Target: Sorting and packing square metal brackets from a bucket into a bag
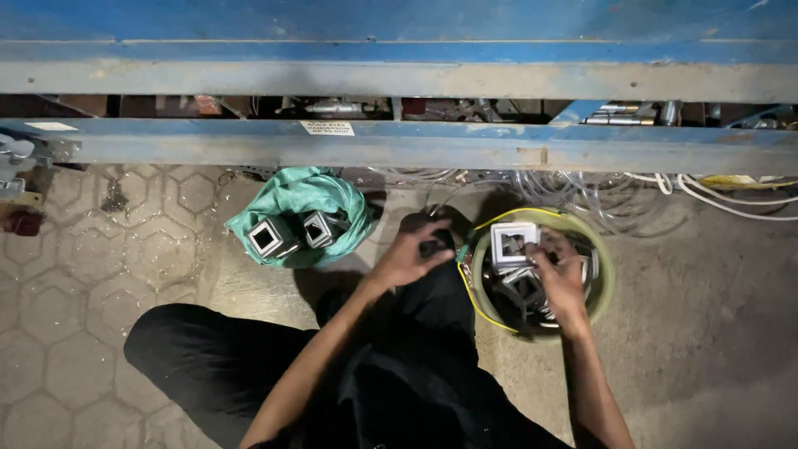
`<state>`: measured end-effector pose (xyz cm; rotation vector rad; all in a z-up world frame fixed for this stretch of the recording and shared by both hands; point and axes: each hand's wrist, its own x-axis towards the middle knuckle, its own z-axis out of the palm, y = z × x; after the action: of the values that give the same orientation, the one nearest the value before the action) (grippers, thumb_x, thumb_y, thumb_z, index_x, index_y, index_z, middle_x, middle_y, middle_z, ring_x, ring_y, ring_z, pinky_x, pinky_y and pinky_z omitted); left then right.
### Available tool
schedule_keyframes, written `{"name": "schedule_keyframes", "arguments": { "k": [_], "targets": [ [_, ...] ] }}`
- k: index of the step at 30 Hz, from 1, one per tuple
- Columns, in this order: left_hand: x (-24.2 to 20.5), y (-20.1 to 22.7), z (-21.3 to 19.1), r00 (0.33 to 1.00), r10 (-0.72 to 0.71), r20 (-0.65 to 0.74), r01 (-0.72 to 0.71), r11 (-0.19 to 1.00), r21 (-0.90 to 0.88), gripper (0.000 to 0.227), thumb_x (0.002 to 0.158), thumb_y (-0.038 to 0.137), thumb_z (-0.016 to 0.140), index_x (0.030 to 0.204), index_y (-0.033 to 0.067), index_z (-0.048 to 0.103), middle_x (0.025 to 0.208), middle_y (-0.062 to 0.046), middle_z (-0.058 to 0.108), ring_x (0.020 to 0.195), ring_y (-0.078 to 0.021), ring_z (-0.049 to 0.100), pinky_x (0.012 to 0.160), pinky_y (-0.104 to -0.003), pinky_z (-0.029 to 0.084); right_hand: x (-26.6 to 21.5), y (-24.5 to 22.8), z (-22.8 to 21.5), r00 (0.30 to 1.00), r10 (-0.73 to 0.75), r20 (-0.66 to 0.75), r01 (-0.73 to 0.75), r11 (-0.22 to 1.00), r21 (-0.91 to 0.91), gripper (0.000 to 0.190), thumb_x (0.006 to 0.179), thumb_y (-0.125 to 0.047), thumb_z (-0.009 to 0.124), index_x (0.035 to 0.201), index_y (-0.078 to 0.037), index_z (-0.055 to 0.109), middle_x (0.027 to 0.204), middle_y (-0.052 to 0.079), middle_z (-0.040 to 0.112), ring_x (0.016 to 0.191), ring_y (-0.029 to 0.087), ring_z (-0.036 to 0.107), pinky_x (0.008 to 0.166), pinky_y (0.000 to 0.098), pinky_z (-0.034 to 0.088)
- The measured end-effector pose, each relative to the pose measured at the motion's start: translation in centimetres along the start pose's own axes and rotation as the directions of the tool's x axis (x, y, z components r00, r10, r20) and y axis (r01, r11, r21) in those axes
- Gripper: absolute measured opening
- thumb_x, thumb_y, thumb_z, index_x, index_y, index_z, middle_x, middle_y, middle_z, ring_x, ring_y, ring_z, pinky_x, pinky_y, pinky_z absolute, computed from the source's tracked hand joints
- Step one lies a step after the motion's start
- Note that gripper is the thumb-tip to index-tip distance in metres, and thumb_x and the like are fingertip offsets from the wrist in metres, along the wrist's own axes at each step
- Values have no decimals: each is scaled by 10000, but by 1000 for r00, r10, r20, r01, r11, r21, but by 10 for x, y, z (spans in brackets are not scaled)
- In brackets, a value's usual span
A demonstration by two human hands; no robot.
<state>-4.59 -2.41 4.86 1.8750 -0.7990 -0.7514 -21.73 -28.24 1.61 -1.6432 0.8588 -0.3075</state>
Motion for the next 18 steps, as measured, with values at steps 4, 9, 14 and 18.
{"name": "schedule_keyframes", "arguments": {
  "k": [4, 9, 14, 18],
  "targets": [
    [6, 45, 10, 998, -54, 32, 62, 920, -387, 764, 871, 285, 805, 1507, 41, 461, 1383, -322, 573, 1185, -499, 617, 940, -538, 584, -21, -13, 31, 988, 107, 107, -137, 935, 327, 364, 914, -159, 742, 1251, -92, 621, 1010, 2, 704, 832, 84, 660, 627, 204, 590],
    [5, 21, 28, 986, -113, -120, 26, 824, -566, 368, 945, 148, 748, 1307, 125, 689, 1192, -140, 722, 1017, -265, 718, 825, -387, 631, -32, -44, 52, 991, 81, 107, -119, 900, 420, 260, 887, -160, 781, 1116, -78, 691, 974, 35, 765, 769, 61, 678, 573, 158, 568],
    [4, 16, 16, 990, 6, -143, -57, 931, -361, 266, 1028, 257, 657, 1230, 105, 741, 1148, -128, 757, 1190, -224, 654, 1044, -434, 505, -36, -67, 67, 994, 53, 100, -86, 930, 357, 278, 921, -159, 764, 1177, -118, 663, 999, 15, 743, 790, 39, 659, 560, 145, 574],
    [-2, 15, 12, 996, -29, -90, -21, 862, -506, 203, 1020, 171, 660, 1159, 34, 715, 850, 24, 638, 786, -89, 524, 706, -255, 495, -32, -58, 74, 995, 36, 92, -68, 927, 369, 285, 894, -158, 806, 1143, -127, 671, 962, 20, 740, 766, 43, 656, 572, 164, 586]
  ]
}}
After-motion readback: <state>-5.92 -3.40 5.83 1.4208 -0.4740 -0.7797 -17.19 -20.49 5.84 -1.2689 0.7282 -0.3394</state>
